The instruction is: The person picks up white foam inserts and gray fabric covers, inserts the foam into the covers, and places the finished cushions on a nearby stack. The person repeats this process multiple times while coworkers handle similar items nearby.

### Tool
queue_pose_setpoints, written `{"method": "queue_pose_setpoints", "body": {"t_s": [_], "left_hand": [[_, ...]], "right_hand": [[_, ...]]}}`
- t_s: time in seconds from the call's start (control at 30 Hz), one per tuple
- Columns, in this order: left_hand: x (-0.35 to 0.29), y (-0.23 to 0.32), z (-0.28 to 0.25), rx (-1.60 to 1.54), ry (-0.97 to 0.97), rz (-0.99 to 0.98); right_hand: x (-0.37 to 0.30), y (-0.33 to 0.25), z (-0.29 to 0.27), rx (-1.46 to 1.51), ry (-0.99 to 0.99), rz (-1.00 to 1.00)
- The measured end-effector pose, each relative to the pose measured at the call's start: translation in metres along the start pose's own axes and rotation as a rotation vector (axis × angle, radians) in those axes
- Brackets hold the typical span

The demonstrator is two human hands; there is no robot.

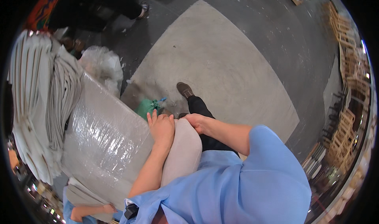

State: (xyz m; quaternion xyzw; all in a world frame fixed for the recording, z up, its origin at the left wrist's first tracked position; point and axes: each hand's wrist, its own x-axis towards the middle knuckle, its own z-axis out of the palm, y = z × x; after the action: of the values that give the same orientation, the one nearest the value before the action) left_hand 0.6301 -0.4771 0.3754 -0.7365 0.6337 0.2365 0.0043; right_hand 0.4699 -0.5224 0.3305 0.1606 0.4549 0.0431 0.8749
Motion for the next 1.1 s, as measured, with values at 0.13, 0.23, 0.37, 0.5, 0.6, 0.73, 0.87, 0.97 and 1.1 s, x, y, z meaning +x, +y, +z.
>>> {"method": "queue_pose_setpoints", "body": {"t_s": [0.13, 0.23, 0.37, 0.5, 0.6, 0.73, 0.87, 0.97, 1.1], "left_hand": [[-0.003, -0.004, -0.001, 0.038, 0.034, 0.057], [-0.003, -0.006, -0.003, 0.030, 0.030, 0.044], [-0.003, -0.003, -0.005, 0.041, 0.047, 0.070], [0.000, -0.002, -0.005, 0.015, 0.038, 0.070], [0.000, -0.003, -0.003, 0.007, 0.042, 0.066], [-0.001, -0.005, 0.001, -0.032, 0.092, 0.071], [-0.001, -0.003, -0.004, -0.068, 0.137, 0.050], [-0.005, -0.008, -0.005, -0.176, 0.230, 0.079], [-0.039, -0.037, -0.056, -0.261, 0.307, 0.137]], "right_hand": [[-0.005, 0.006, -0.007, -0.521, 0.215, -0.554], [-0.056, 0.003, 0.016, -0.281, 0.149, -0.964], [-0.091, 0.039, 0.050, -0.616, -0.146, -1.088], [-0.061, 0.034, 0.039, -0.521, -0.123, -1.157], [-0.041, 0.029, 0.032, -0.478, -0.125, -1.154], [-0.019, 0.024, 0.028, -0.361, -0.125, -1.147], [-0.011, 0.021, 0.026, -0.330, -0.125, -1.109], [-0.008, 0.016, 0.034, -0.149, -0.196, -0.942], [-0.014, 0.014, 0.037, -0.218, -0.203, -1.012]]}}
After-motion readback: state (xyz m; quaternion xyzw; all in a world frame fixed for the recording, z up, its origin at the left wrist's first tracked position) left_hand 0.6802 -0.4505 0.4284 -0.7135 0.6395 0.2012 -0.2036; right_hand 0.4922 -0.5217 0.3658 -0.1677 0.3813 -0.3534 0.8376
